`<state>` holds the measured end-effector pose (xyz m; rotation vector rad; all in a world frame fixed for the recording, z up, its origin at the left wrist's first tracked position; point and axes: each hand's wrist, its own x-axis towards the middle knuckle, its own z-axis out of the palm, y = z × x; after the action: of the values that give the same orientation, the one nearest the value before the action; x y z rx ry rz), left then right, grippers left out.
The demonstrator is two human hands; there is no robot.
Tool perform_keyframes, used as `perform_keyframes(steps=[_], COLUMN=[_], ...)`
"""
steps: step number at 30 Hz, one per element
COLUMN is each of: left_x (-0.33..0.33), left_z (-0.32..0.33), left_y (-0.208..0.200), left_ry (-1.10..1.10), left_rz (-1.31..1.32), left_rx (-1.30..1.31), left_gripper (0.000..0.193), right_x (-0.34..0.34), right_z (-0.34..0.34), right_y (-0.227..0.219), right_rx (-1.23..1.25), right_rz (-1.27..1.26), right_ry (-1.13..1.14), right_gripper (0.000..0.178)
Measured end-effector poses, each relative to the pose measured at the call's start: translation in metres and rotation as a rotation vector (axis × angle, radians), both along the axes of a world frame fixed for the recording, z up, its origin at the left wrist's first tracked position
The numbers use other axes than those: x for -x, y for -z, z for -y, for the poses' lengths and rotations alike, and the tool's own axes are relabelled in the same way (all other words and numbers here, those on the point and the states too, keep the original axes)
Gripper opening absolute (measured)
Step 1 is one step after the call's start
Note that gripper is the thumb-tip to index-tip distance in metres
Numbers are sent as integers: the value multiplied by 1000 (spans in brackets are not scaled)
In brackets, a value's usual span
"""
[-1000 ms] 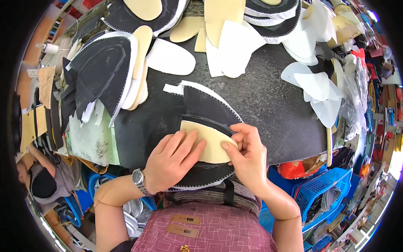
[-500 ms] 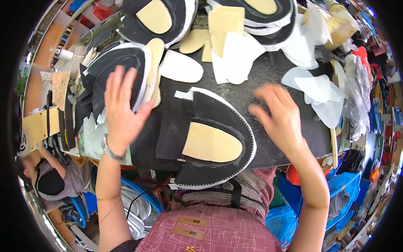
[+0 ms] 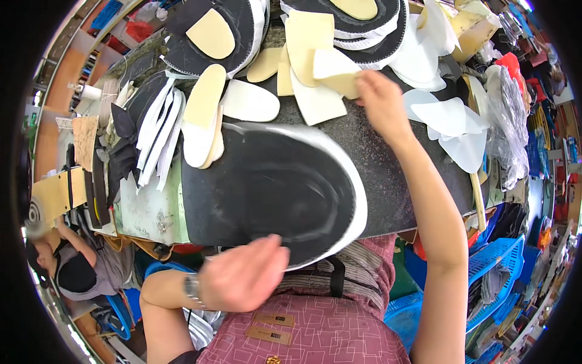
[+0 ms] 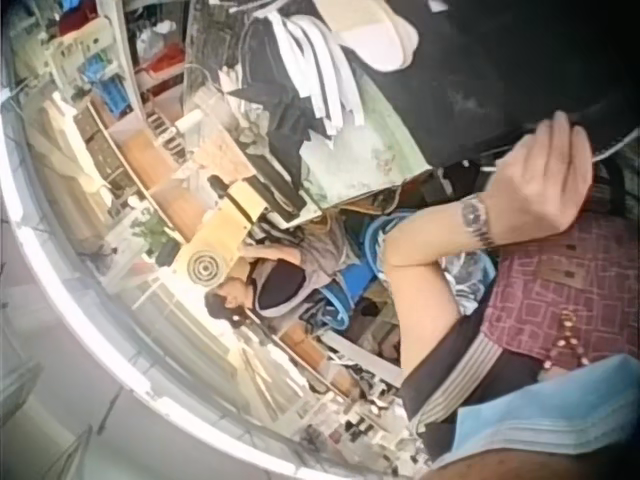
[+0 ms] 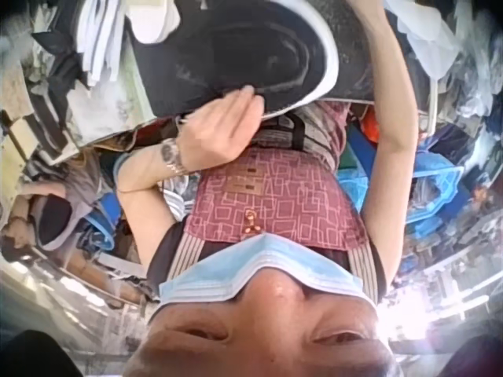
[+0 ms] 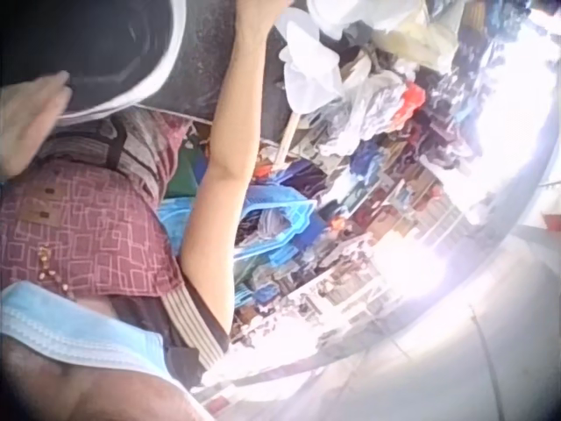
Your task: The person assembles shoe parts by hand, repeatedly placing foam padding inserts onto shoe upper pieces, pressing them into place, and stacking the assembled components.
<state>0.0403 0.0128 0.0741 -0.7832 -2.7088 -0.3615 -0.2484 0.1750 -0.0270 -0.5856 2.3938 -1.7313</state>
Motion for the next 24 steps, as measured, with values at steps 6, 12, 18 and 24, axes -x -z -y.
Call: perform_keyframes(steps=[6, 12, 18, 24], left_x=[-4, 7, 14, 19], left_z=[-1, 21, 23, 23], left_y=[28, 45, 54, 58], left_ry=[-115, -309, -507, -596], left_rz=[505, 607, 499, 450], left_rx=[-169, -1094, -936, -832], left_gripper=[56, 73, 68, 54], right_x=[-52, -176, -189, -187], right_z=[-46, -64, -49, -33], right_y=[-50, -52, -36, -47], right_rx=[-9, 483, 212, -32], right_rz=[-576, 538, 748, 624], right_ry=[487, 50, 17, 48], right_gripper=[18, 10, 9, 10])
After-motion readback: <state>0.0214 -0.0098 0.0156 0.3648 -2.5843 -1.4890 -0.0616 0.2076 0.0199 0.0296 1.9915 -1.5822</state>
